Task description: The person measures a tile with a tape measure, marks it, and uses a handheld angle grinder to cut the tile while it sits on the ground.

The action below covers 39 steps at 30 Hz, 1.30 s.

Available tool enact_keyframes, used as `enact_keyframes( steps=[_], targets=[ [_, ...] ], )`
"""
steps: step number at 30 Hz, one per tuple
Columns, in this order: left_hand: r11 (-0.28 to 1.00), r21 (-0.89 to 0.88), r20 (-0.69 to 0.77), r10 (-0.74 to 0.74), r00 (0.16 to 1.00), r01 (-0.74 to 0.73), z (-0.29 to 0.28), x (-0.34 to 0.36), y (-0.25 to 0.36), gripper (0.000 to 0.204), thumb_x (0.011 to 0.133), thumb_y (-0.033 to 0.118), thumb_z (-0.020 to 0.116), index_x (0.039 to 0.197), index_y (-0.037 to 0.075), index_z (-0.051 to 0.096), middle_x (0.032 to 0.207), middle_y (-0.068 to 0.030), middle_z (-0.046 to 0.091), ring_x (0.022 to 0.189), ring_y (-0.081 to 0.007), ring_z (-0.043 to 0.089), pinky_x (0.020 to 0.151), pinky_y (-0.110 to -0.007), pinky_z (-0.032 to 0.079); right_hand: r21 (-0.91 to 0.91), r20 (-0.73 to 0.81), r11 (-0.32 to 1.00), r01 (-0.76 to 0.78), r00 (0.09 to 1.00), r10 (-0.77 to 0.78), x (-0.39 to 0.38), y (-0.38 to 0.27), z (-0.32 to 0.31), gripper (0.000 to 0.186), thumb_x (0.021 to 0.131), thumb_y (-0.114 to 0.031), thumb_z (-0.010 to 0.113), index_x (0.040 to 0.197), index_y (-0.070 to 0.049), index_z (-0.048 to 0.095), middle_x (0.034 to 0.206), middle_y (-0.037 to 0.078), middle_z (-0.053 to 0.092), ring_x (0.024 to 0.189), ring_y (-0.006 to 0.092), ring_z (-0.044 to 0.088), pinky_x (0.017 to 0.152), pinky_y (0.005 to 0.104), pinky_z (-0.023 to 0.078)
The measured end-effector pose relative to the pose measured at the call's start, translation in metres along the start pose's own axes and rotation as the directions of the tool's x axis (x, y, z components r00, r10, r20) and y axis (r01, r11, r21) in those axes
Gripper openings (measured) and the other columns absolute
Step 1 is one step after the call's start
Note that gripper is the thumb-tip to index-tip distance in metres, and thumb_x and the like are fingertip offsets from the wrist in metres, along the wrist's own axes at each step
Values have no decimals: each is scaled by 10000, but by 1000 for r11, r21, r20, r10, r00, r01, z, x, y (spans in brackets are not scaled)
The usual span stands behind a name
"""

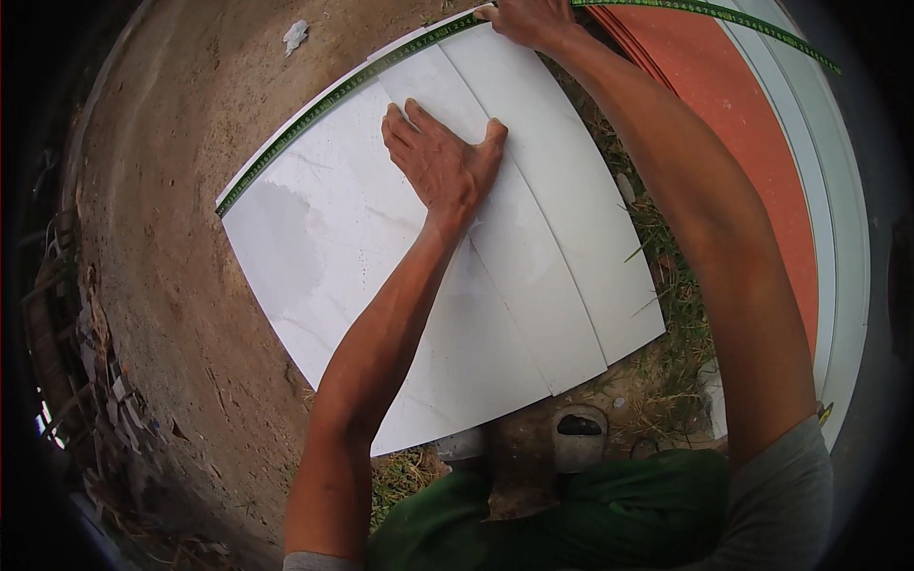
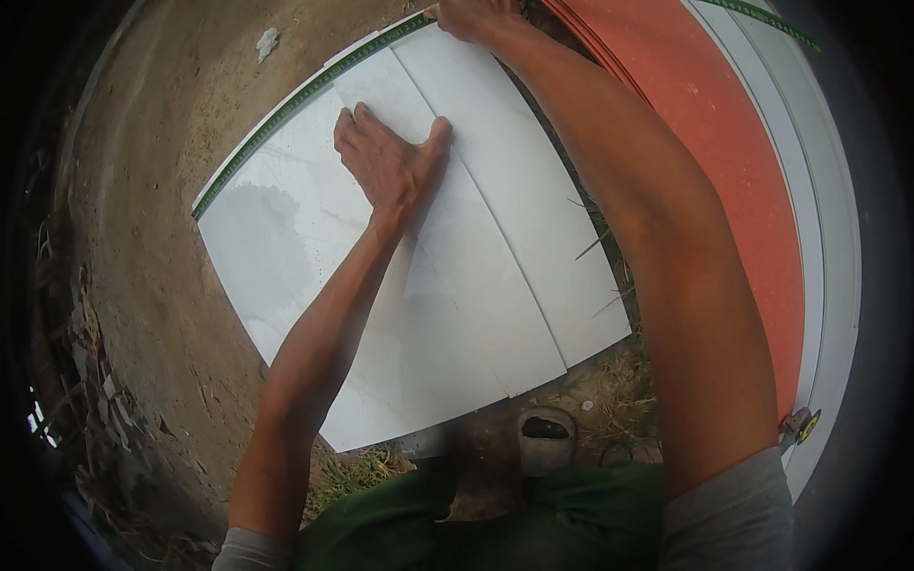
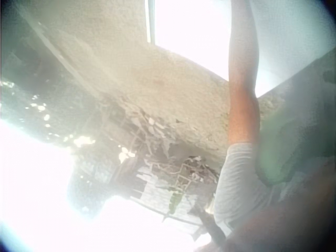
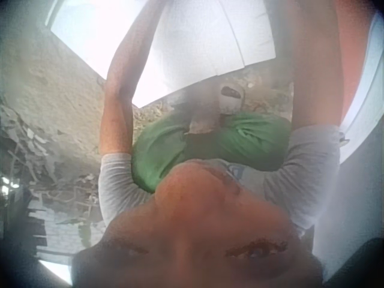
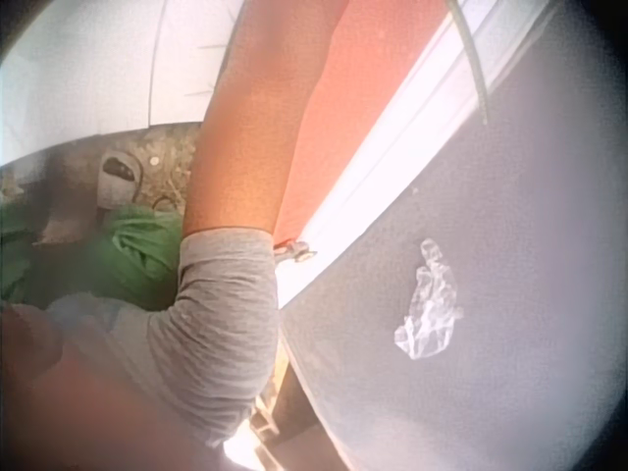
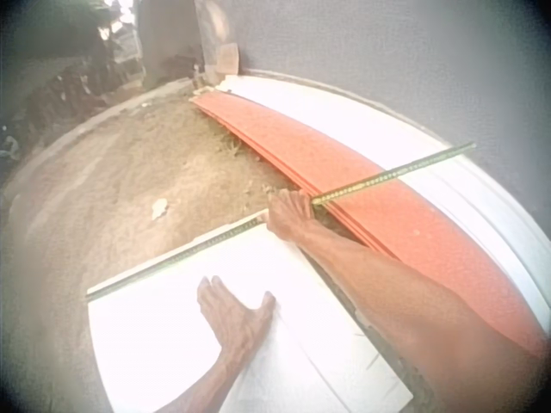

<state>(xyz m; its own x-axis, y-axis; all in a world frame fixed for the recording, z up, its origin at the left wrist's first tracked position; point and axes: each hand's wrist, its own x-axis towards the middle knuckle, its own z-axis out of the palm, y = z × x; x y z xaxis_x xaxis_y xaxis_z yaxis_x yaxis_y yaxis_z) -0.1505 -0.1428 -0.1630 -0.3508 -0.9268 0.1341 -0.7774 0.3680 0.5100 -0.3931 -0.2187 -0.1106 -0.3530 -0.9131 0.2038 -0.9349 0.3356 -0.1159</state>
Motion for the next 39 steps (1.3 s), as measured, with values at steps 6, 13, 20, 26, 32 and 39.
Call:
enact_keyframes(
  steps=[6,13,20,26,32,39],
  targets=[
    [999,-42,15,-3,1000,4,1,0,1,1166,788,503,836,1550,-188,287,1615,-400,255,1552,-535,188,1273,-622,252,64,24,998,-17,1000,15,3,7,8,485,949,-362,834,731,55,715,619,174,640,582,277,665,618,506,505],
    [999,-37,21,-11,1000,12,1,0,0,1178,781,497,848,1552,-189,280,1621,-405,243,1556,-532,182,1268,-626,265,70,40,998,1,999,-4,-1,4,1,509,974,-308,820,670,35,598,597,114,492,548,214,531,583,485,480],
    [999,-40,33,-4,999,5,1,0,0,1180,783,507,845,1549,-190,280,1613,-416,242,1551,-537,178,1261,-641,266,69,81,998,-9,997,3,-2,5,1,524,983,-326,815,685,38,585,606,120,494,572,207,531,560,482,467],
    [999,-44,24,8,1000,-7,-1,0,-2,1175,784,497,851,1544,-196,284,1607,-422,240,1546,-539,184,1253,-643,270,46,101,999,-7,995,2,-3,-1,-5,495,991,-309,799,705,38,592,635,128,514,598,225,547,659,494,488],
    [1000,-25,25,-1,1000,2,0,1,-1,1176,801,558,820,1547,-201,320,1632,-412,253,1564,-535,202,1274,-625,284,90,82,996,-13,997,6,-3,4,-4,476,989,-297,800,696,16,592,633,122,514,596,233,548,680,510,481],
    [999,-42,36,-11,999,12,0,-1,-2,1175,816,552,822,1561,-196,307,1640,-412,244,1573,-539,191,1283,-631,271,117,80,993,-13,997,4,-4,4,-5,491,984,-291,805,670,4,571,620,106,502,585,206,543,633,504,481]
  ],
)
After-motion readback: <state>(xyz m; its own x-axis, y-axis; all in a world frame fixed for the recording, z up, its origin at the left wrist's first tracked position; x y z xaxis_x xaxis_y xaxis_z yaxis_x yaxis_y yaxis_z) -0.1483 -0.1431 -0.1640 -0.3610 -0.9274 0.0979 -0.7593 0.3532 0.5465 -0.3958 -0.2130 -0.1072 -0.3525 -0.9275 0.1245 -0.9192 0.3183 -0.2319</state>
